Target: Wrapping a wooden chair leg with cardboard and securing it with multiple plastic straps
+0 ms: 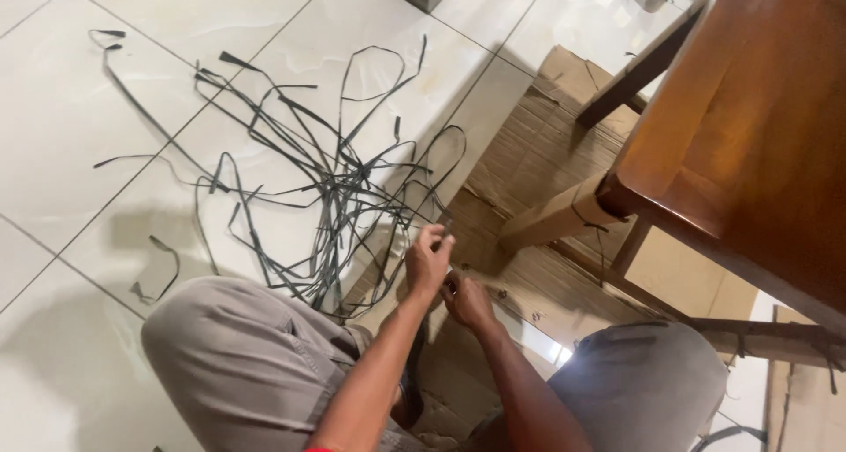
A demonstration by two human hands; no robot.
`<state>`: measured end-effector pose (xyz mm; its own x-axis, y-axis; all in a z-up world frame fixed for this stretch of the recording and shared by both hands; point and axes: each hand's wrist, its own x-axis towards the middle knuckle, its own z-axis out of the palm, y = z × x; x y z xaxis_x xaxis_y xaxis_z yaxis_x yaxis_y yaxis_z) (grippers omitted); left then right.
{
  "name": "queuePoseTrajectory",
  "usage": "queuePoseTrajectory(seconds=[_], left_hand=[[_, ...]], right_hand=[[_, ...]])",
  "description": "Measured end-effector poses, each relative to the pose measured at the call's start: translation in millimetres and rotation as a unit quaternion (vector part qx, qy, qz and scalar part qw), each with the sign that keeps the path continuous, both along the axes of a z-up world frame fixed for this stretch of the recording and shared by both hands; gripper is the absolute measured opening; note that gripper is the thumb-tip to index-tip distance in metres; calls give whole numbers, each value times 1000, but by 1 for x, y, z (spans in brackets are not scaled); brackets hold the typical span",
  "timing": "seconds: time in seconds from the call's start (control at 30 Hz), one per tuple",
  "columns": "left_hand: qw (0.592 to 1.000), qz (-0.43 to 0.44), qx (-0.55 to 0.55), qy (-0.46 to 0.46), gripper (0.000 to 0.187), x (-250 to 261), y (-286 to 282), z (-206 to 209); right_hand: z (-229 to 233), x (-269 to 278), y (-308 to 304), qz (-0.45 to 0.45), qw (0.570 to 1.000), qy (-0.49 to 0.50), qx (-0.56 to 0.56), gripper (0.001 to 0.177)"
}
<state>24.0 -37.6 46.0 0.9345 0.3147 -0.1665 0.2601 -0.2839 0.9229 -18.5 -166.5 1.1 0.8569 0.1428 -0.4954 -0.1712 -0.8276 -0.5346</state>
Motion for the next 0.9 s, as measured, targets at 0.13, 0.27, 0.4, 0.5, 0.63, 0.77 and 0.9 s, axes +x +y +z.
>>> queuePoseTrajectory(seconds=[0.13,0.27,0.4,0.5,0.63,0.77,0.9], left_hand=[[994,-85,31,63,33,-12,9,-34],[994,25,94,38,40,-12,31,-61],[986,115,109,57,36,6,71,-95],[962,229,137,65,52,21,108,-134],[932,311,61,176,86,23,145,-162],[936,248,86,235,89,17,141,-215],[960,143,147,193,58,-3,113,-160]], right_hand=[[19,4,9,-3,1000,4,-9,32],[7,1,11,13,1000,12,-11,28],[2,1,16,23,1000,8,-9,29],[6,0,20,41,999,13,-28,27],[14,-5,19,38,999,13,-18,28],[14,-4,15,34,999,22,-22,29],[4,-5,12,47,998,24,-33,31]])
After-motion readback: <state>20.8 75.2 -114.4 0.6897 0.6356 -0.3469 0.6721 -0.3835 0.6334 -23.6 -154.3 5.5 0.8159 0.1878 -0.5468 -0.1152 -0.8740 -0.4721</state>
